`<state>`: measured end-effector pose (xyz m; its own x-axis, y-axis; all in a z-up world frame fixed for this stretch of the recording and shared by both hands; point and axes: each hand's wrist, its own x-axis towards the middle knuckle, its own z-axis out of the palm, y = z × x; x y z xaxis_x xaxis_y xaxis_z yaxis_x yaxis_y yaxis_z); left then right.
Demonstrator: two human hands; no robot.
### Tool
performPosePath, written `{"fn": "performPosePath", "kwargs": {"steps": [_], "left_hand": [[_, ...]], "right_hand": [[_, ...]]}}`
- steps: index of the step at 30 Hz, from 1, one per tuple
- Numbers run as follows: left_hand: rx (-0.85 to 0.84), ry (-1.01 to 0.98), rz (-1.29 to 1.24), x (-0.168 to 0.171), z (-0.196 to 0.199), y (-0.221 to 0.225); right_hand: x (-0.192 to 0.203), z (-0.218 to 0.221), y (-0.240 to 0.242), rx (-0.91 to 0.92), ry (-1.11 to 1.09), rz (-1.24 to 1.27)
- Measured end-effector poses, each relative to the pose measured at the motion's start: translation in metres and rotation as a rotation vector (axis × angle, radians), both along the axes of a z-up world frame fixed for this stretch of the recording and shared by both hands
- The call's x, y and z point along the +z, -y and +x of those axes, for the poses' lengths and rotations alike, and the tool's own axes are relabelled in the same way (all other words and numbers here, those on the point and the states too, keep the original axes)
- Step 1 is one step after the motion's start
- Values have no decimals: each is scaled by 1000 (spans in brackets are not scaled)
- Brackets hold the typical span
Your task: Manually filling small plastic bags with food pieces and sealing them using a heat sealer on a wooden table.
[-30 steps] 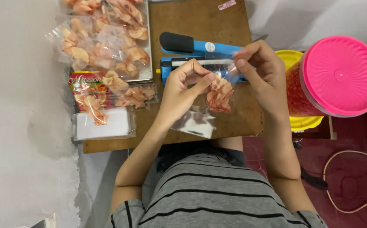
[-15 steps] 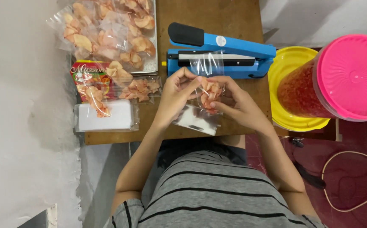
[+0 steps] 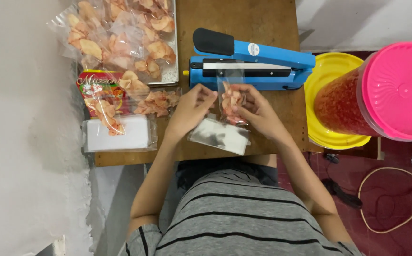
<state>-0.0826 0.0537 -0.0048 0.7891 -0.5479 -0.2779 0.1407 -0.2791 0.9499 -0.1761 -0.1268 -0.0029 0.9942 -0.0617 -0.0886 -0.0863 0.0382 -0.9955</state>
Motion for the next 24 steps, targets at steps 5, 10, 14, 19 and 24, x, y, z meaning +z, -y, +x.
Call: {"fn": "performPosePath", "kwargs": {"steps": [5, 10, 14, 19, 24], "left_hand": [[49, 297, 194, 42, 4, -11], [193, 678, -93, 94, 6, -4], [150, 925, -320, 107, 22, 17], [117, 1263, -188, 92, 70, 57], [159, 1151, 515, 40, 102, 76]], "right_hand": [[-7, 4, 5, -70, -4, 25], [-4, 4, 8, -112, -13, -24], [-2, 4, 11, -109, -61, -87], [-3, 7, 14, -156, -49, -80], [5, 7, 15, -118, -102, -211]]}}
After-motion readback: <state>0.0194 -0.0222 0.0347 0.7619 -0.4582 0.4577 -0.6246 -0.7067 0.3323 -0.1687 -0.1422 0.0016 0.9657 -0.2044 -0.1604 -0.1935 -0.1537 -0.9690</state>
